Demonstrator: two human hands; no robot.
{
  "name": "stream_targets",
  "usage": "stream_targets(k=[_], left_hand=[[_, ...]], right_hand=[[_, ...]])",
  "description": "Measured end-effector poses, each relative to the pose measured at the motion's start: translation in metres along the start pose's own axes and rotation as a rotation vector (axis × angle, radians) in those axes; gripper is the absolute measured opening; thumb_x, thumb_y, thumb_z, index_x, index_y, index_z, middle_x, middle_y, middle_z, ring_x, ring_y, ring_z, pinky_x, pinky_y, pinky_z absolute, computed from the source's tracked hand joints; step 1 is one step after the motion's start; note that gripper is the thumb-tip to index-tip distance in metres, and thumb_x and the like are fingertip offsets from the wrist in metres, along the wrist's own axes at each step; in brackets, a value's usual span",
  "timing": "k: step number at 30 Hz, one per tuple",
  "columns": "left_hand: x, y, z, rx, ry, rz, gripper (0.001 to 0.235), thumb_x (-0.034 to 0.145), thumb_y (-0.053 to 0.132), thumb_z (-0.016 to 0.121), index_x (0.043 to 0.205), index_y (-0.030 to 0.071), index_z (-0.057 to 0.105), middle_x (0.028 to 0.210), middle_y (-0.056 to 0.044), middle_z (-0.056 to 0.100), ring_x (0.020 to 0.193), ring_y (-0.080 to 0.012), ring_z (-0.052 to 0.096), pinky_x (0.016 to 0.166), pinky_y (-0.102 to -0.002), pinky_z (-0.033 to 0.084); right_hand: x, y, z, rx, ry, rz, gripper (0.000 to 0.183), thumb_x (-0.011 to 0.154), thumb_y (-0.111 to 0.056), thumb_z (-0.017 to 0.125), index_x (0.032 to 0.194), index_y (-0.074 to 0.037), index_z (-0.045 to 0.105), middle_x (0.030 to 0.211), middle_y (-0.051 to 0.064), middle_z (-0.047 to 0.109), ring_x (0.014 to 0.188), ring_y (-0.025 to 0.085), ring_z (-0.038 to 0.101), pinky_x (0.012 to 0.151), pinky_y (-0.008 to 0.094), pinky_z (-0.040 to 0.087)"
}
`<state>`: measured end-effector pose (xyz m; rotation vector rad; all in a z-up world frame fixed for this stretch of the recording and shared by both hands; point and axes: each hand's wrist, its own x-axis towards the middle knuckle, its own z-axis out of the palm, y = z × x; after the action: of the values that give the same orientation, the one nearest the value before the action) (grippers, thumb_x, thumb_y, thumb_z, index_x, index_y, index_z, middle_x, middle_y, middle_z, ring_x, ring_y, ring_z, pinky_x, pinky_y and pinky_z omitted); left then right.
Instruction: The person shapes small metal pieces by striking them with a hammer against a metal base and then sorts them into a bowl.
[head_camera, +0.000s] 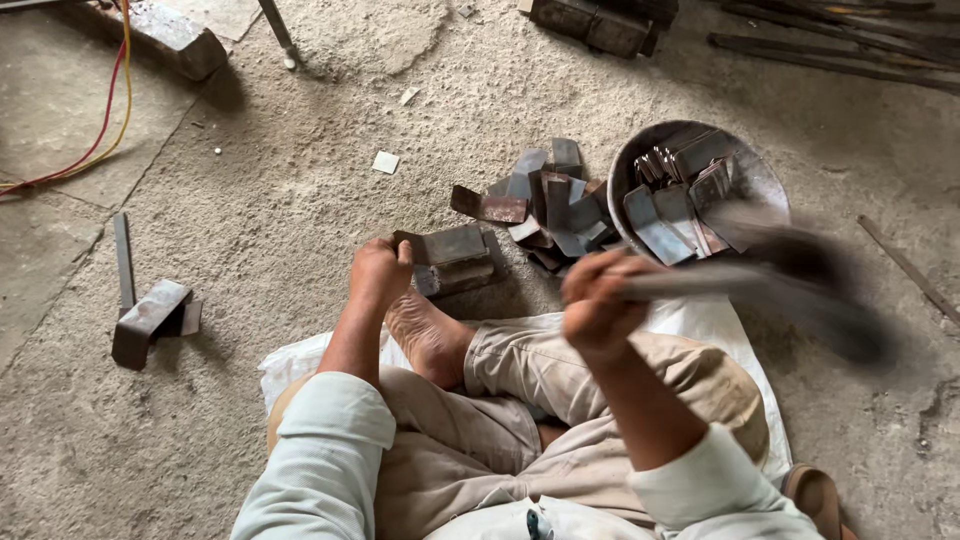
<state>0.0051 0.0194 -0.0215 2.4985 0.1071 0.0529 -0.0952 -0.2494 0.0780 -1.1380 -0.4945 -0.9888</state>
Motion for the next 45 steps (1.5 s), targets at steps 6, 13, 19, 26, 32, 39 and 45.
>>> stream_targets(k=[6,13,19,26,32,39,45], left_hand=[[-0.002,0.003,-0.004,-0.001,-0.059,-0.059,0.039,0.097,0.036,0.061,0.1,0.0,0.076,0.1,-0.026,0.073,0.097,-0.0422,0.069,0.089,-0.05,0.053],[-0.001,0.004,-0.005,0.028,-0.038,-0.027,0.038,0.098,0.035,0.06,0.103,0.0,0.075,0.101,-0.026,0.073,0.097,-0.0422,0.069,0.089,-0.05,0.054],[0.005,-0.013,0.009,0.084,0.011,0.051,0.037,0.098,0.034,0.063,0.099,0.0,0.077,0.098,-0.026,0.073,0.094,-0.0422,0.069,0.087,-0.05,0.053],[0.013,-0.042,0.009,-0.991,-0.337,-0.509,0.033,0.102,0.026,0.06,0.077,0.004,0.061,0.061,-0.007,0.05,0.049,-0.0206,0.045,0.045,-0.036,0.034],[0.017,-0.03,-0.004,-1.271,-0.506,-0.698,0.026,0.101,0.028,0.058,0.08,0.011,0.056,0.058,0.0,0.042,0.047,-0.0149,0.036,0.044,-0.031,0.031],[-0.003,-0.003,-0.006,-1.254,-0.433,-0.586,0.03,0.103,0.031,0.058,0.081,0.011,0.053,0.061,-0.001,0.044,0.049,-0.0161,0.039,0.045,-0.031,0.033],[-0.028,0.078,0.037,-0.442,-0.681,-0.029,0.05,0.103,0.053,0.052,0.134,0.016,0.064,0.101,-0.009,0.072,0.089,-0.0227,0.065,0.081,-0.036,0.051]], right_hand=[[-0.054,0.025,-0.024,-0.949,-0.689,0.753,0.021,0.098,-0.02,0.064,0.102,-0.003,0.053,0.067,0.013,0.058,0.057,0.032,0.059,0.049,0.043,0.044],[-0.065,0.034,-0.038,-0.798,-0.545,0.586,0.015,0.104,-0.017,0.057,0.106,-0.003,0.052,0.077,0.02,0.063,0.067,0.04,0.065,0.06,0.049,0.051],[-0.073,0.051,-0.058,-0.978,-0.706,0.777,0.027,0.1,-0.025,0.065,0.115,-0.003,0.057,0.08,0.021,0.068,0.073,0.041,0.066,0.063,0.051,0.051],[-0.057,0.014,-0.057,-0.331,-0.241,1.432,0.021,0.103,-0.031,0.059,0.104,-0.011,0.052,0.067,0.001,0.049,0.049,0.01,0.043,0.041,0.029,0.036],[-0.087,0.011,-0.092,0.135,0.089,1.894,0.022,0.103,-0.033,0.054,0.093,-0.016,0.044,0.066,-0.003,0.04,0.045,0.007,0.033,0.038,0.023,0.029],[-0.168,0.054,-0.109,0.278,0.053,2.21,0.04,0.108,-0.033,0.052,0.075,-0.013,0.044,0.061,-0.004,0.037,0.044,0.006,0.032,0.037,0.022,0.027],[-0.165,0.043,-0.092,-0.036,-0.163,2.109,0.037,0.107,-0.03,0.049,0.074,-0.014,0.046,0.057,-0.003,0.04,0.043,0.008,0.031,0.038,0.023,0.027]])
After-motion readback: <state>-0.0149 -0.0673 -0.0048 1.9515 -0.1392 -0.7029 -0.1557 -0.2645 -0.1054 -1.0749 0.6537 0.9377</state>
